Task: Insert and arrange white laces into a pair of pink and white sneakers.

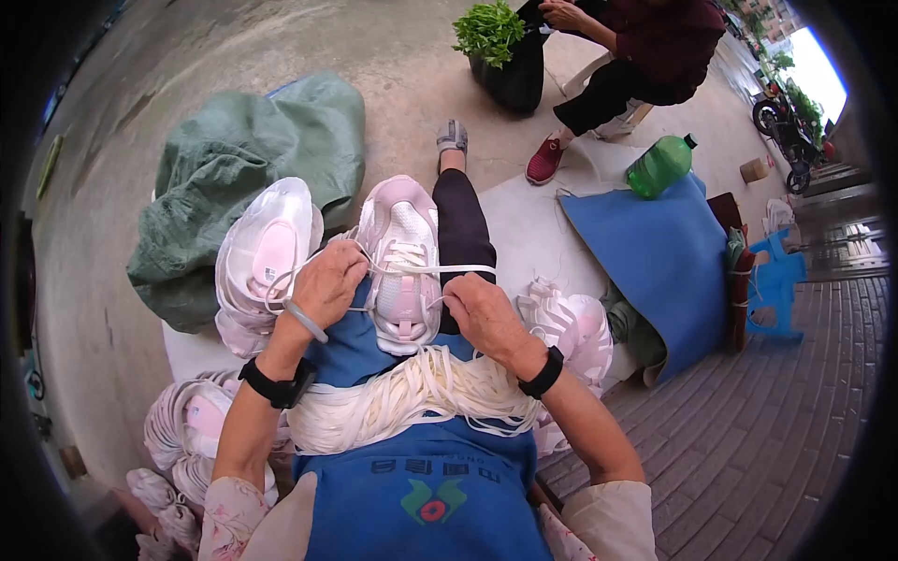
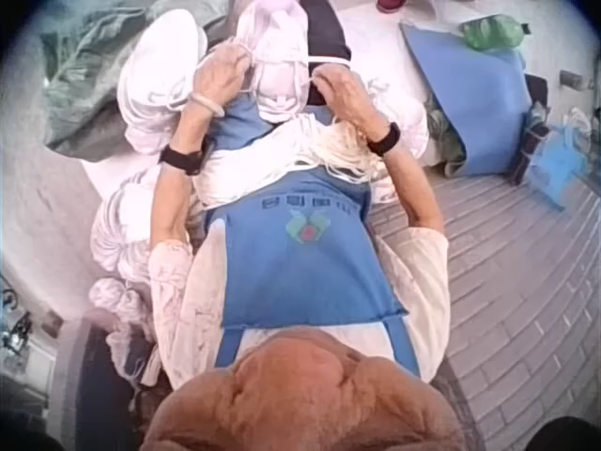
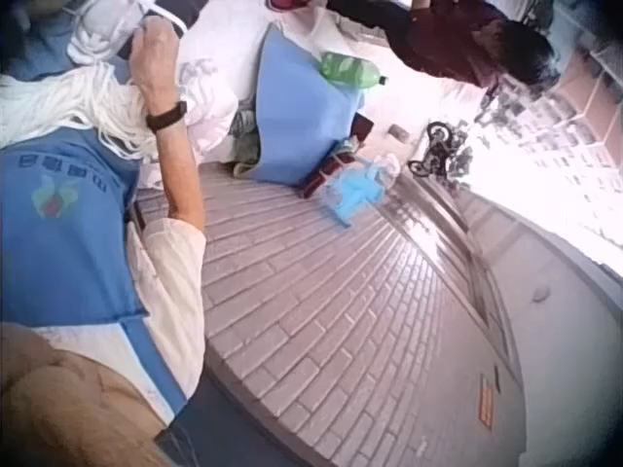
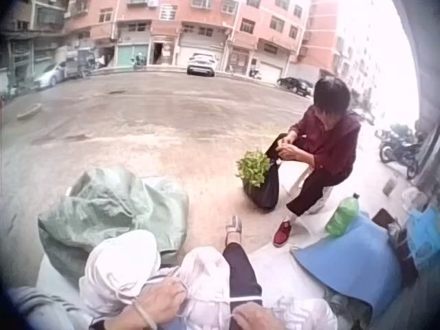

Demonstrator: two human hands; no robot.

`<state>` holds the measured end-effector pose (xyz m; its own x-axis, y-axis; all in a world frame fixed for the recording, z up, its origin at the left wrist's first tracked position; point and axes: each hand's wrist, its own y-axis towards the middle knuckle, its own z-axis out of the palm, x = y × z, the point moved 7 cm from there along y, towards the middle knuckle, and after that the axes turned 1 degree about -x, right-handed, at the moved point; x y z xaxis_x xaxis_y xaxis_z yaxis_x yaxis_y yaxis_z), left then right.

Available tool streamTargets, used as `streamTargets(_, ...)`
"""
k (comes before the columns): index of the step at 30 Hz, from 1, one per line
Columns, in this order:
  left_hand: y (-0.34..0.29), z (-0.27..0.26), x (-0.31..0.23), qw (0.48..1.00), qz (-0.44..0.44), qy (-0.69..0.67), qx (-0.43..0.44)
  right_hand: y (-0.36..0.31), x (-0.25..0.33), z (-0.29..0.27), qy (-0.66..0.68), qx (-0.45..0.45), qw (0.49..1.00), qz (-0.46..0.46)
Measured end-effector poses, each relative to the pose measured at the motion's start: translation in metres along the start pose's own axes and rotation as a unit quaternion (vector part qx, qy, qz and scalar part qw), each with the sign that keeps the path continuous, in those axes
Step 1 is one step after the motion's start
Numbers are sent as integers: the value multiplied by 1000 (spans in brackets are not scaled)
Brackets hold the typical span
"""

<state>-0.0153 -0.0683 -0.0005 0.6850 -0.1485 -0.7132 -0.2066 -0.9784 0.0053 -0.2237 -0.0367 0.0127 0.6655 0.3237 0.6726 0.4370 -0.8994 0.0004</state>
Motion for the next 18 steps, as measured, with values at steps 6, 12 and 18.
streamTargets(6, 14, -1, 7, 997, 73, 8, 14, 11, 5, 3, -45, 0, 999, 10)
streamTargets(12, 13, 7, 19, 997, 9, -70, 36, 23, 2, -6, 21, -66, 997, 21)
streamTargets(18, 12, 8, 3, 996, 78, 35, 5, 19, 4, -2, -39, -33, 998, 29)
